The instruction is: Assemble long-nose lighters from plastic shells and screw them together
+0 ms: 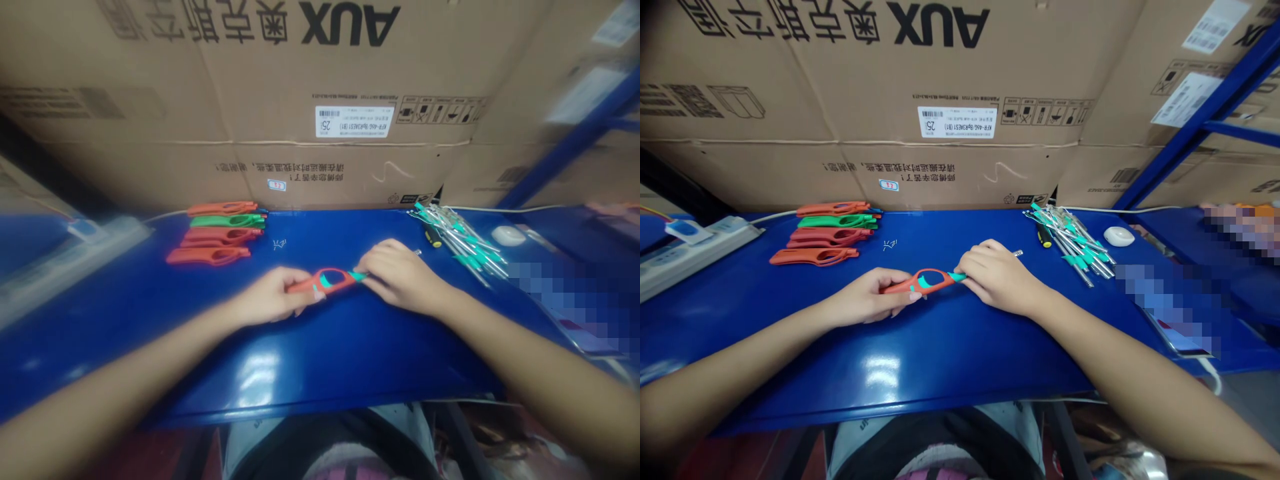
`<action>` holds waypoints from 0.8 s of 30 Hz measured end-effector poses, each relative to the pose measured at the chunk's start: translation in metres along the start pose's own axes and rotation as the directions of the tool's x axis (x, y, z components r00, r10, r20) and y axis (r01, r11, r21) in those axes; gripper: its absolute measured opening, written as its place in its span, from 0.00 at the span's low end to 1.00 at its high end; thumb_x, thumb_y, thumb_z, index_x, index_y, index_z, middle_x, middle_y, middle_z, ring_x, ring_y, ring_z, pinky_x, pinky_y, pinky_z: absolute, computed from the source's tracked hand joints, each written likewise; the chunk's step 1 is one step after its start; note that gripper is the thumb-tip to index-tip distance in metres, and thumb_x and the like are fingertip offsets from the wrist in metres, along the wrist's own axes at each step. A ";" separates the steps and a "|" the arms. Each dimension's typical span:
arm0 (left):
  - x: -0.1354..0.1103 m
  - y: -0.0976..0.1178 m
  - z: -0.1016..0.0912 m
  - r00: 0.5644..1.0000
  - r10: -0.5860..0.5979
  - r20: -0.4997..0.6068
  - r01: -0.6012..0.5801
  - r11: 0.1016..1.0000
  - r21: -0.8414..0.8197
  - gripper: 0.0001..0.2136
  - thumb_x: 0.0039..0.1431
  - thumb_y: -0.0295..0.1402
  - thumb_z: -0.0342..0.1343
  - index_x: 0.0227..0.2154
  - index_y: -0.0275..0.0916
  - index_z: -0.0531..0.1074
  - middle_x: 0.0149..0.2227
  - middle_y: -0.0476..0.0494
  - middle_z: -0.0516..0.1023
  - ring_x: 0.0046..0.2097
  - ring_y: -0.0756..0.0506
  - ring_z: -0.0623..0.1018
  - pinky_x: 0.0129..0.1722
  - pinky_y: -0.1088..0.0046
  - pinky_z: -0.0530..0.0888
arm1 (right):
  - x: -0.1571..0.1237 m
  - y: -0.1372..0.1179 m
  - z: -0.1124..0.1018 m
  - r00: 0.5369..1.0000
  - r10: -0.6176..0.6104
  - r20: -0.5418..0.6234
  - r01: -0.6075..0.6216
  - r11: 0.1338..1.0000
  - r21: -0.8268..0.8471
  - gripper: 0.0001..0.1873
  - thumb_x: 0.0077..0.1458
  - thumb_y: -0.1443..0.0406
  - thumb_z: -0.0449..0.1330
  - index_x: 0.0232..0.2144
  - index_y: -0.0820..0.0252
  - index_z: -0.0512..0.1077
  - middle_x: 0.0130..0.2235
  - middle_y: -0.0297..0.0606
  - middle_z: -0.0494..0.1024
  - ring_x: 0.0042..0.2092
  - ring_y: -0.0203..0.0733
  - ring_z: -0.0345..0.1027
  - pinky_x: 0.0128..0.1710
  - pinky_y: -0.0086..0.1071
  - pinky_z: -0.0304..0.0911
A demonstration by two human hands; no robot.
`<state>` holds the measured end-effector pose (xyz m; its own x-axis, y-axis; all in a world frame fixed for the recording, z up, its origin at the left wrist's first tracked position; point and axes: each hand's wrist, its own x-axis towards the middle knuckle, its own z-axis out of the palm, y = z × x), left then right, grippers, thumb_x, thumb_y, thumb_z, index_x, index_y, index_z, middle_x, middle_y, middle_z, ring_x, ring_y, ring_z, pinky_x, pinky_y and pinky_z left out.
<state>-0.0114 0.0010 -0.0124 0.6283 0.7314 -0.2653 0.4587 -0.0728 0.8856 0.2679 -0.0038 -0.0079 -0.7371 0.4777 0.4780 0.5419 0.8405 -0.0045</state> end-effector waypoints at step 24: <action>-0.002 -0.003 0.004 0.982 0.135 -0.135 -0.116 0.983 0.139 0.24 0.66 0.49 0.51 0.21 0.36 0.69 0.17 0.52 0.69 0.21 0.53 0.66 0.24 0.79 0.62 | -0.003 -0.009 0.007 0.997 -0.009 0.074 0.008 1.000 0.010 0.14 0.70 0.65 0.50 0.39 0.64 0.75 0.33 0.42 0.78 0.33 0.40 0.69 0.33 0.33 0.62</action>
<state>-0.0115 -0.0031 -0.0166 0.5936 0.7998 -0.0893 0.4655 -0.2506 0.8489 0.2622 -0.0114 -0.0154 -0.7697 0.4876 0.4121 0.5315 0.8470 -0.0095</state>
